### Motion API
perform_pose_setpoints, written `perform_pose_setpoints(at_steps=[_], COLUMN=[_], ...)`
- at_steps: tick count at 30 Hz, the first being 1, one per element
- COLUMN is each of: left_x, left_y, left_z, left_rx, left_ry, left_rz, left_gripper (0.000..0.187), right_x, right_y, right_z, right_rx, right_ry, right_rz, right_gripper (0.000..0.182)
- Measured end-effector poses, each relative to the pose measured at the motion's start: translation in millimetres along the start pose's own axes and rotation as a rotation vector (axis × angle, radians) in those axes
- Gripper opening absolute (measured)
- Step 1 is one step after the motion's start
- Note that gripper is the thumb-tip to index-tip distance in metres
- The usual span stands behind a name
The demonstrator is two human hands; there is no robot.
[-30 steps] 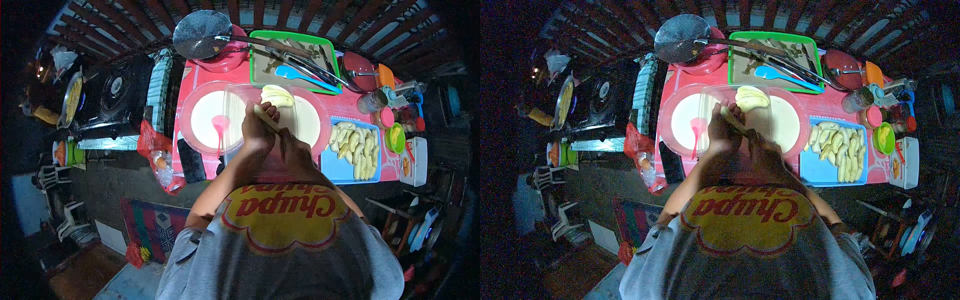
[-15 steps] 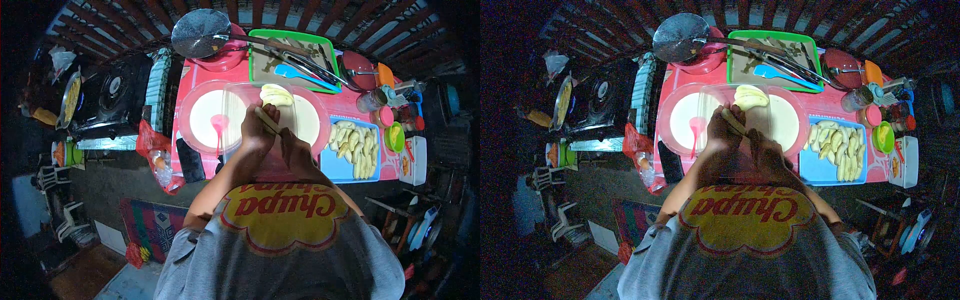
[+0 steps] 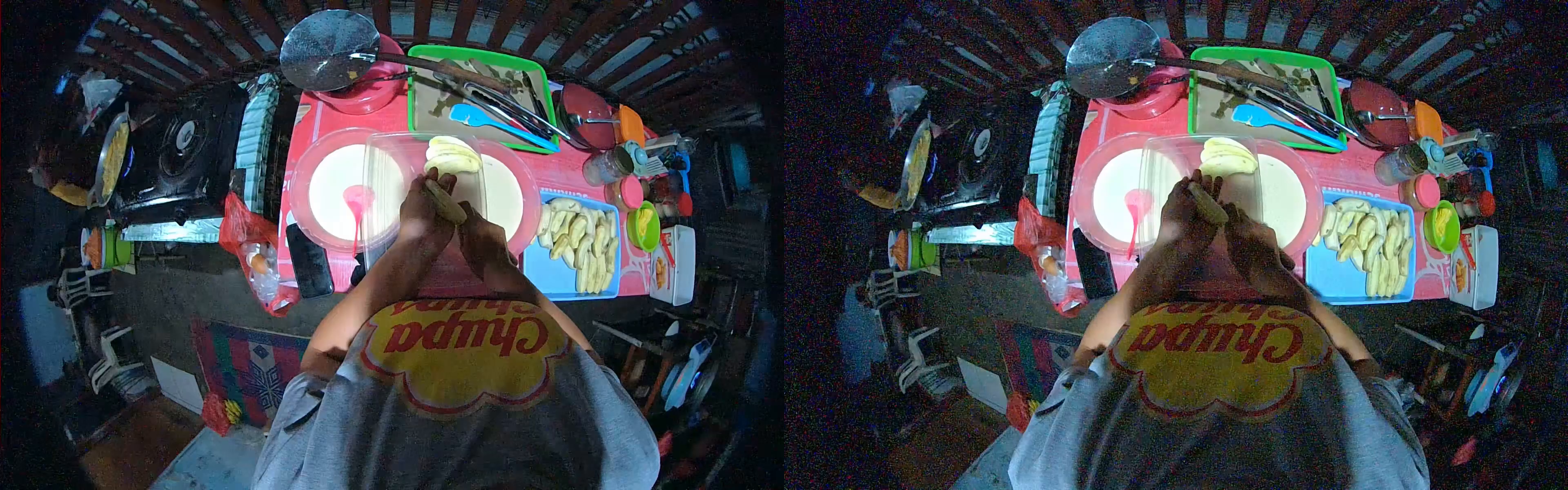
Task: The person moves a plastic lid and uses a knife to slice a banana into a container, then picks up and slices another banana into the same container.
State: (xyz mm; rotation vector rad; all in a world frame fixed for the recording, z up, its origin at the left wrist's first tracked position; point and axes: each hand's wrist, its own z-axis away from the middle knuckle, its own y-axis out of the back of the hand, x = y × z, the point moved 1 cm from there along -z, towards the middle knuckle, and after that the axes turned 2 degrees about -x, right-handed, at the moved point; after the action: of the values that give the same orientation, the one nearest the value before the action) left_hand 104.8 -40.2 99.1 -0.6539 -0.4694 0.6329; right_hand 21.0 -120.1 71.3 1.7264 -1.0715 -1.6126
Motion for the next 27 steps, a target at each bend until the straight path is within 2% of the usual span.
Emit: perform_pose_setpoints(at_steps=[2,8,9,11,12,14,15,17,19,21,22,24,26,27], left_x=[1.0,3.9,3.4,2.7,2.1,4.4,9.9,23.4,24.8,21.5,19.8,18.3,17.4,17.2], left_y=[-1.4,-7.0,-7.0,-7.3,-3.2,7.1,4.8,-1.2,0.5,-1.3,-2.6,-5.1,-5.3,-5.6], left_z=[3.0,12.5,12.3,11.8,4.1,-18.3,-18.5,-14.6,-14.3,-13.4,-13.1,-12.6,-9.7,-7.8], left_rx=[-0.075,-0.075,-0.075,-0.063,-0.065,-0.139,-0.14,-0.225,-0.246,-0.265,-0.268,-0.234,-0.233,-0.231], left_ry=[0.003,-0.022,-0.02,-0.079,-0.078,-0.158,-0.16,-0.174,-0.183,-0.212,-0.21,-0.213,-0.243,-0.269], left_rz=[-0.019,-0.115,-0.114,-0.095,-0.094,-0.009,-0.009,0.165,0.164,0.128,0.128,0.053,0.027,0.002], left_gripper=[0.028,0.032,0.032,0.033,0.033,0.035,0.035,0.038,0.04,0.043,0.043,0.046,0.047,0.049], right_x=[0.2,1.4,15.4,50.7,72.9,61.4,17.6,-9.8,-9.2,-9.8,-6.7,-10.7,-25.6,-28.2], right_y=[1.1,-2.4,-16.3,-45.0,-59.8,-40.7,10.3,42.8,52.6,47.4,41.3,41.0,48.4,50.6], right_z=[-1.0,-4.9,-0.2,12.1,19.4,17.6,8.0,10.4,19.1,18.6,19.4,14.4,5.8,4.3], right_rx=[-0.024,-0.189,-0.211,-0.229,-0.262,-0.293,-0.354,-0.408,-0.241,-0.243,-0.185,-0.122,-0.23,-0.232], right_ry=[-0.021,-0.135,-0.264,-0.393,-0.304,-0.208,-0.272,-0.322,-0.167,-0.228,-0.231,-0.226,-0.149,-0.148], right_rz=[-0.046,0.065,-0.169,-0.403,-0.649,-0.893,-0.585,-0.275,-0.03,0.011,-0.284,-0.578,-0.138,-0.14], right_gripper=[0.02,0.031,0.029,0.027,0.022,0.017,0.015,0.013,0.012,0.01,0.009,0.009,0.011,0.011])
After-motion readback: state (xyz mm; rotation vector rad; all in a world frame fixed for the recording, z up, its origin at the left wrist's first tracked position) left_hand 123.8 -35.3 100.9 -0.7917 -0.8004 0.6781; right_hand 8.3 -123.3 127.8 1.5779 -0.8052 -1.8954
